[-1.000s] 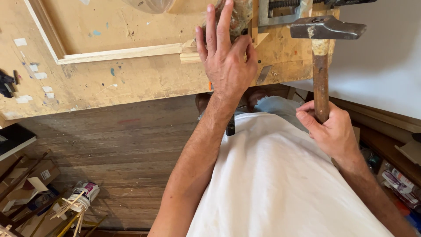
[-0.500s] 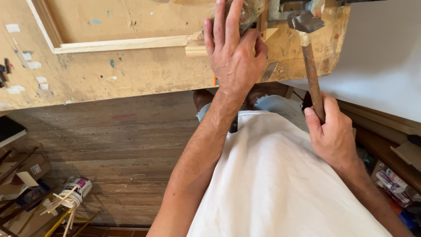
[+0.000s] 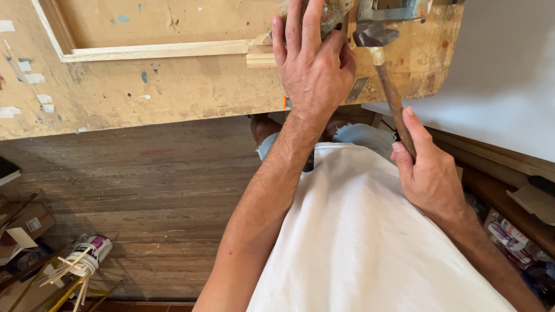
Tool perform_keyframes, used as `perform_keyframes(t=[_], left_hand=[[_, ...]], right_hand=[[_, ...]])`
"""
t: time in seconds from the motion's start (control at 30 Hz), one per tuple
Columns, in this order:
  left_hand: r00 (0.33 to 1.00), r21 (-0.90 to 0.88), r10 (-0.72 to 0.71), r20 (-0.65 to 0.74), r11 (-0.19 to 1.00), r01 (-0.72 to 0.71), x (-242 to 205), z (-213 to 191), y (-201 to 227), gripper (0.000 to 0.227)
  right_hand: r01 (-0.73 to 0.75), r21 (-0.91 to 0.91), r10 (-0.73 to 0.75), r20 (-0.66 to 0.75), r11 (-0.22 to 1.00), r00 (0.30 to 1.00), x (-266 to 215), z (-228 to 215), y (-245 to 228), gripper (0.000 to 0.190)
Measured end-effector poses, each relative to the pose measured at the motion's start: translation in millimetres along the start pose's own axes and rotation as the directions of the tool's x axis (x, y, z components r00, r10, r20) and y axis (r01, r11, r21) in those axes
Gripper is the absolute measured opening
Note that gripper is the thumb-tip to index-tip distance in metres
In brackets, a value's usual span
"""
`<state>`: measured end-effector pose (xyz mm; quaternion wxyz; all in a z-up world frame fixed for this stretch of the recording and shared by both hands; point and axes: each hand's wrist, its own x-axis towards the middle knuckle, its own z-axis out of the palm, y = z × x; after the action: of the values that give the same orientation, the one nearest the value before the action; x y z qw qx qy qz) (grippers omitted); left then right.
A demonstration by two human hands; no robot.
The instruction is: The person assembles a wooden frame by joining mitered pieces with glue and clamps. They use a hammer to tap joints together, apply glue to the corners, and secure the frame with clamps while the glue sets. The person inspects the assembled frame at the end.
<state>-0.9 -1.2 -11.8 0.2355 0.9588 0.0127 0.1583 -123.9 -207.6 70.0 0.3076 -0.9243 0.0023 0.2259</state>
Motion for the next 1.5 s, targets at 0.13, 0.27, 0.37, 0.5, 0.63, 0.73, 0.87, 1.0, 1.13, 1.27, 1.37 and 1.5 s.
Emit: perform_keyframes(t=[0.13, 0.27, 0.37, 0.5, 0.63, 0.73, 0.87, 1.0, 1.13, 1.27, 1.37, 1.5], left_hand=[[1.000, 0.007, 0.002, -0.011, 1.000, -0.002, 1, -1, 1, 0.005], [1.000, -0.024, 0.003, -0.007, 1.000, -0.003, 2, 0, -1, 0.005], [1.000, 0.003, 0.014, -0.004, 1.000, -0.014, -1, 1, -1, 0.005], [1.000, -0.004, -0.004, 0.002, 1.000, 0.004, 0, -1, 0, 0.005], [1.000, -0.011, -0.003, -0.001, 1.000, 0.003, 0, 0, 1, 0.004], [1.000, -0.009, -0.011, 0.015, 1.000, 0.011, 1, -1, 0, 0.006], [0.998, -0.023, 0.012, 0.064, 1.000, -0.010, 0, 2, -6, 0.009], [0.960, -0.132, 0.020, 0.279, 0.991, 0.018, 20, -22, -26, 0.021], [0.875, -0.215, -0.071, 0.480, 0.957, 0.196, 48, -28, -62, 0.079], [0.827, -0.283, 0.027, 0.562, 0.946, 0.161, 66, -33, -65, 0.105], [0.744, -0.228, -0.064, 0.665, 0.931, 0.284, 78, -21, -30, 0.089], [0.687, -0.218, 0.091, 0.721, 0.971, 0.101, 82, 0, -1, 0.081]], right_hand=[[0.101, -0.008, -0.101, -0.038, 0.995, 0.994, -2, 2, -2, 0.057], [0.021, 0.005, -0.021, -0.060, 1.000, 0.998, -4, 1, -11, 0.057], [0.069, -0.049, -0.069, 0.000, 0.996, 0.998, 6, 3, -15, 0.061], [0.020, -0.051, -0.021, -0.014, 0.998, 1.000, 0, -1, -18, 0.059], [0.044, -0.026, -0.045, -0.050, 0.999, 0.998, 1, -2, -24, 0.059], [-0.023, -0.039, 0.024, 0.015, 0.999, 1.000, 8, -5, -30, 0.060], [-0.196, 0.058, 0.196, 0.007, 0.979, 0.981, 2, -18, -40, 0.060], [-0.066, 0.053, 0.074, -0.173, 0.996, 0.982, -24, -8, -23, 0.060], [-0.220, 0.135, 0.240, -0.157, 0.966, 0.958, -45, 4, -24, 0.064], [-0.282, 0.210, 0.324, -0.202, 0.936, 0.924, -72, 16, -31, 0.063], [-0.299, 0.290, 0.371, -0.240, 0.909, 0.897, -84, 21, -46, 0.063], [-0.312, 0.333, 0.412, -0.291, 0.890, 0.863, -92, 15, -71, 0.064]])
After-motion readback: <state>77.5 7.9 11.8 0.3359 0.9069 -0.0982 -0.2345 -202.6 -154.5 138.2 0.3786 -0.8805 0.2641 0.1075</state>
